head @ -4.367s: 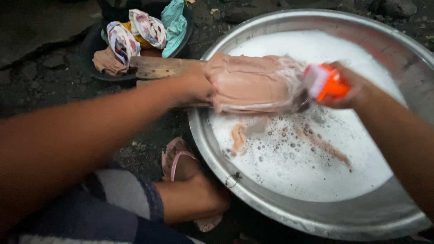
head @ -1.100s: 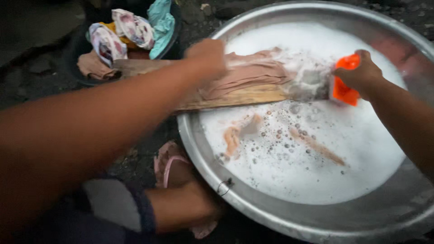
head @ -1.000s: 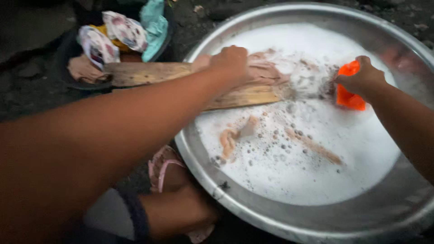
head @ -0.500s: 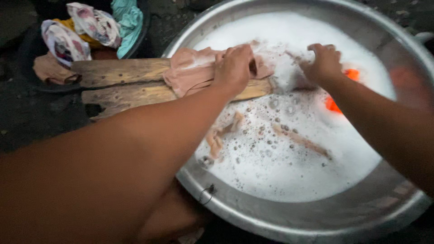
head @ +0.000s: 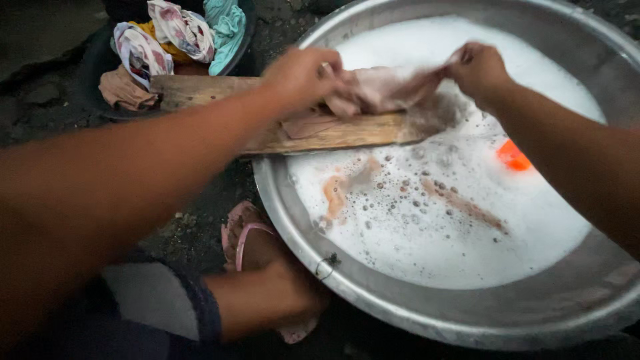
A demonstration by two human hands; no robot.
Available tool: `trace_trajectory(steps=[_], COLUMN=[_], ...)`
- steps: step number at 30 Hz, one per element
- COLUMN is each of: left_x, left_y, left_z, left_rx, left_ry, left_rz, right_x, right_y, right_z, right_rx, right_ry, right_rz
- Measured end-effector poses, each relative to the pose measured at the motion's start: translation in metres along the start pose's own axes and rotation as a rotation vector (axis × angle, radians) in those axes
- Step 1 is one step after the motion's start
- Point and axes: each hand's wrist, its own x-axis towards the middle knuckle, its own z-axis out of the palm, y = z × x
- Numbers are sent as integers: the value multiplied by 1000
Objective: The person washes clothes in a large metal basin with soapy water. They rub the fabric by hand and use a small orange brush to scrub specific areas against a wooden board.
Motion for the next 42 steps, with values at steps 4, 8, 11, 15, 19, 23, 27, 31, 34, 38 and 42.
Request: trace_trajectory(steps=[4, 8, 11, 15, 19, 23, 27, 31, 34, 38, 42], left_x=[18, 19, -1, -24, -23, -19, -3, 42, 77, 90, 84], left_y=[-36, -80, -85, -32, 15, 12, -7, -46, -72, -78, -71], left_z=[-39, -66, -43, 23, 58, 62, 57, 34, 9, -13, -27], left_rx=[-25, 212, 363, 300, 424, 437, 406, 56, 96, 77, 36], left_ry=[392, 389, 554, 493, 499, 417, 393, 499, 520, 498, 489], left_rz=[362, 533, 499, 197, 284, 77, 34, -35, 26, 42, 69], right_x=[22, 1, -52, -110, -101, -78, -60, -34, 22, 85, 67], right_y=[-25, -35, -41, -51, -60, -49, -30, -26, -39, -93, -80], right_z=[-20, -15, 14, 28, 31, 44, 48, 17, 5, -20, -28], right_rx=[72, -243, -560, -354, -226, -253, -340, -257, -520, 397, 613], right_ry=[166, 333, 37, -140, -112, -212, -86, -54, -27, 41, 79], right_rz=[-403, -736, -558, -205, -94, 1, -75, 152, -107, -44, -128])
